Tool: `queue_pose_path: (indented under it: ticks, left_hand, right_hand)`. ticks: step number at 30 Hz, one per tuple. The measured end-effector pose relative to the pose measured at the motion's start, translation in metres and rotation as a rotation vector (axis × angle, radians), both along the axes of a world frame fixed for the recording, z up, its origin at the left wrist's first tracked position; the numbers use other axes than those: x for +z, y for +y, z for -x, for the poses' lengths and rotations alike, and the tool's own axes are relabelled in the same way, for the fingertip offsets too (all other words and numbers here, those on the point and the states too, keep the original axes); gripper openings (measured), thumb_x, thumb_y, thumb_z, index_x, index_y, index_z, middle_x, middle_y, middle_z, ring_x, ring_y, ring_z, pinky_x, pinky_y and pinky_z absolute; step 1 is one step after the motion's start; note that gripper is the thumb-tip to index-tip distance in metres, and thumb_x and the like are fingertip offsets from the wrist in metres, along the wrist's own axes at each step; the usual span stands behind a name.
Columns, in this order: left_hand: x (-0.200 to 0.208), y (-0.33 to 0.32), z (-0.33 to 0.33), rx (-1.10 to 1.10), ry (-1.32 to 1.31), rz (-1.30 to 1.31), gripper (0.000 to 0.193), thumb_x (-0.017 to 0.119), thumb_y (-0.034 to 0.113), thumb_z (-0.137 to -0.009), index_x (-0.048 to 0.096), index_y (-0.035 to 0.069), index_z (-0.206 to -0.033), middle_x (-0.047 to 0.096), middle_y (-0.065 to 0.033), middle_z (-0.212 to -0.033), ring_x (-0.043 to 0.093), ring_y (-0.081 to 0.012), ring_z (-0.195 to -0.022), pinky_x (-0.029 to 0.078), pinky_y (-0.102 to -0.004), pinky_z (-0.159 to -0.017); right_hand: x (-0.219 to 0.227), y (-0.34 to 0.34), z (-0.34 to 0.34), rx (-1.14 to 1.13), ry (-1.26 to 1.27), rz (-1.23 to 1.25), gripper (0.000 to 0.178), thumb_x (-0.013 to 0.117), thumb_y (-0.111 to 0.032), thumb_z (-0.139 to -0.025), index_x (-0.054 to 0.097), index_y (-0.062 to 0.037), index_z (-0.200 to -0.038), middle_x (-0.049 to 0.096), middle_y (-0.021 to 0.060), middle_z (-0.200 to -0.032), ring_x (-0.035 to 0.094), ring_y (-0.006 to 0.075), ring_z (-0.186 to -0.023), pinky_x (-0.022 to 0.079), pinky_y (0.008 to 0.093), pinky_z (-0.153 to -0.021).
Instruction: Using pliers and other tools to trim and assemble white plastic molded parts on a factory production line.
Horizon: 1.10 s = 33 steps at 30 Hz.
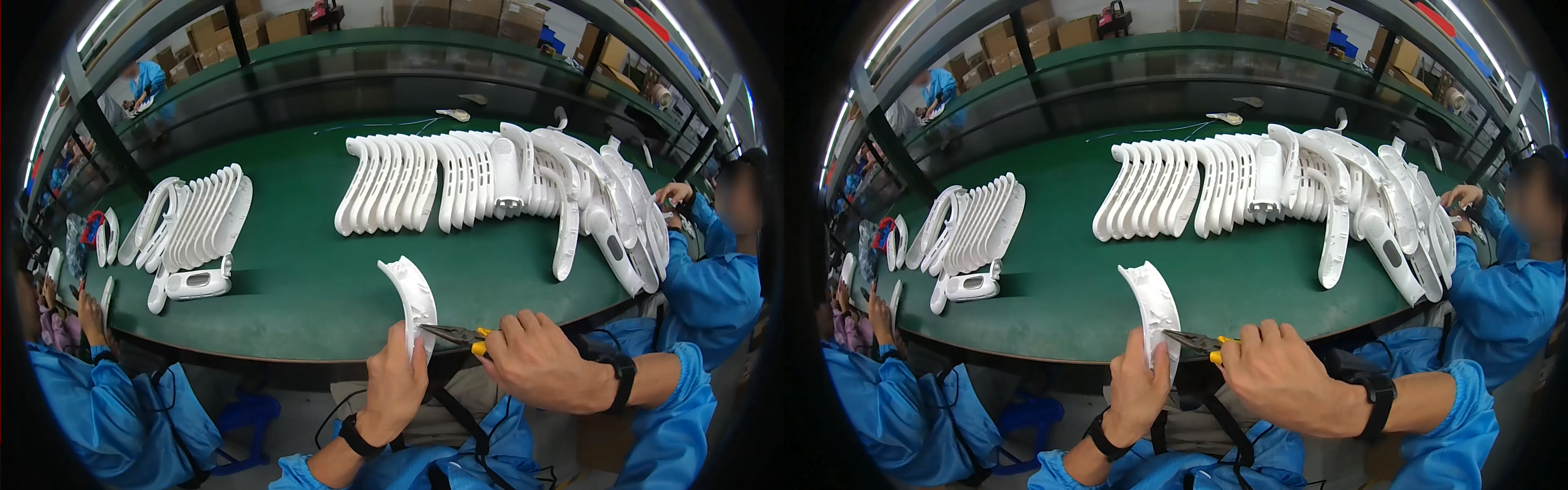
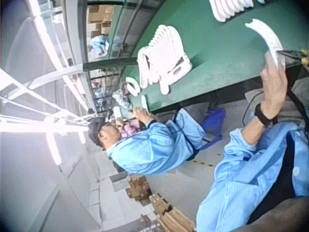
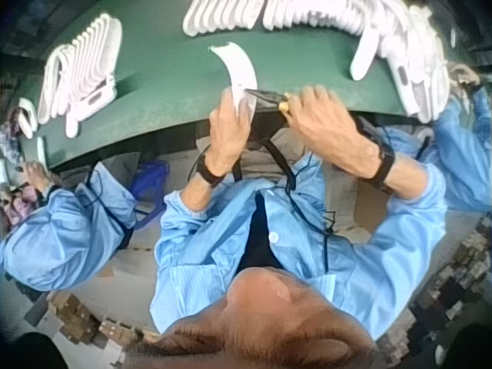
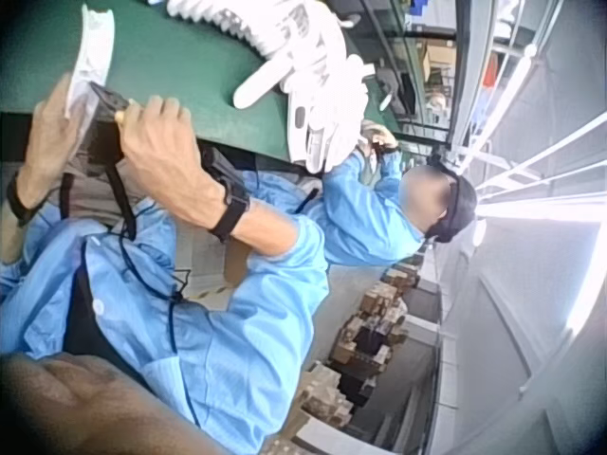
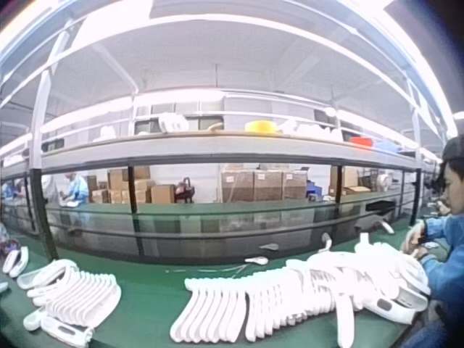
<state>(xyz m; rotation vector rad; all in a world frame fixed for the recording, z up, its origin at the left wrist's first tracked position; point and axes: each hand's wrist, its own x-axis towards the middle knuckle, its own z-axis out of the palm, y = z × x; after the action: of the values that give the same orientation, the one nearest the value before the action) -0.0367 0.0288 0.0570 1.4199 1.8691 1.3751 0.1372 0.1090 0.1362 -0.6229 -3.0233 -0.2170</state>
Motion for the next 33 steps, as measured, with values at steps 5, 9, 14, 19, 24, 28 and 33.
queue_pose_path:
  ticks: [5,9,14,19,24,28,33]
  left_hand:
    - [0.002,0.001,0.01,-0.048,0.033,0.03,0.013,0.058,0.008,-0.091,0.056,-0.001,-0.1,0.062,-0.026,-0.075,0.063,-0.0447,-0.07,0.048,-0.0421,-0.056]
    - [0.001,0.002,0.024,-0.185,0.133,0.06,0.012,0.062,0.006,-0.089,0.057,0.001,-0.098,0.062,-0.0231,-0.072,0.062,-0.0426,-0.068,0.047,-0.043,-0.055]
    - [0.012,0.012,0.029,-0.442,0.336,0.087,0.014,0.065,0.005,-0.086,0.057,0.002,-0.097,0.062,-0.0206,-0.071,0.062,-0.0415,-0.067,0.047,-0.0443,-0.056]
    - [0.018,0.016,0.033,-0.374,0.236,0.155,0.013,0.064,0.008,-0.087,0.059,0.001,-0.097,0.063,-0.0209,-0.077,0.063,-0.038,-0.065,0.048,-0.04,-0.057]
    - [0.002,-0.001,0.042,-0.252,-0.131,0.207,0.015,0.059,0.013,-0.093,0.06,-0.002,-0.094,0.067,-0.0146,-0.076,0.066,-0.0239,-0.06,0.051,-0.0335,-0.055]
    - [0.002,0.001,0.03,-0.191,-0.67,0.303,0.021,0.055,0.017,-0.097,0.059,-0.004,-0.094,0.066,-0.01,-0.079,0.065,-0.0178,-0.063,0.054,-0.0295,-0.055]
    - [0.015,0.006,0.03,-0.147,-0.881,0.259,0.029,0.055,0.026,-0.098,0.055,-0.003,-0.095,0.063,-0.0125,-0.071,0.066,-0.0211,-0.058,0.056,-0.0332,-0.052]
  right_hand:
    - [0.008,0.013,-0.004,0.089,-0.037,-0.055,0.016,0.062,-0.016,-0.075,0.053,-0.0039,-0.07,0.046,0.0055,-0.063,0.047,0.0186,-0.056,0.034,0.0303,-0.049]
    - [0.017,0.023,-0.002,0.172,-0.147,-0.207,0.018,0.063,-0.016,-0.072,0.052,-0.0054,-0.064,0.045,0.0042,-0.061,0.046,0.0168,-0.056,0.032,0.0297,-0.049]
    - [0.025,0.025,-0.014,0.232,-0.219,-0.323,0.018,0.063,-0.015,-0.068,0.05,-0.0068,-0.059,0.042,0.0031,-0.058,0.044,0.0156,-0.056,0.03,0.0296,-0.051]
    - [0.028,0.019,-0.015,0.133,-0.173,-0.294,0.015,0.062,-0.016,-0.07,0.053,-0.0054,-0.065,0.045,0.005,-0.063,0.043,0.0167,-0.056,0.031,0.03,-0.051]
    - [0.034,0.012,-0.021,0.078,0.06,-0.052,0.015,0.064,-0.014,-0.078,0.056,-0.0011,-0.077,0.048,0.0099,-0.07,0.047,0.0228,-0.057,0.035,0.0355,-0.051]
    - [0.078,-0.014,-0.019,-0.071,0.523,1.084,0.018,0.065,-0.016,-0.09,0.059,0.0002,-0.097,0.058,0.0146,-0.087,0.061,0.0286,-0.074,0.049,0.0357,-0.064]
    - [0.128,-0.005,0.027,0.236,0.271,1.824,0.021,0.065,-0.01,-0.084,0.049,0.0023,-0.077,0.051,0.0148,-0.074,0.054,0.0271,-0.064,0.044,0.0373,-0.056]
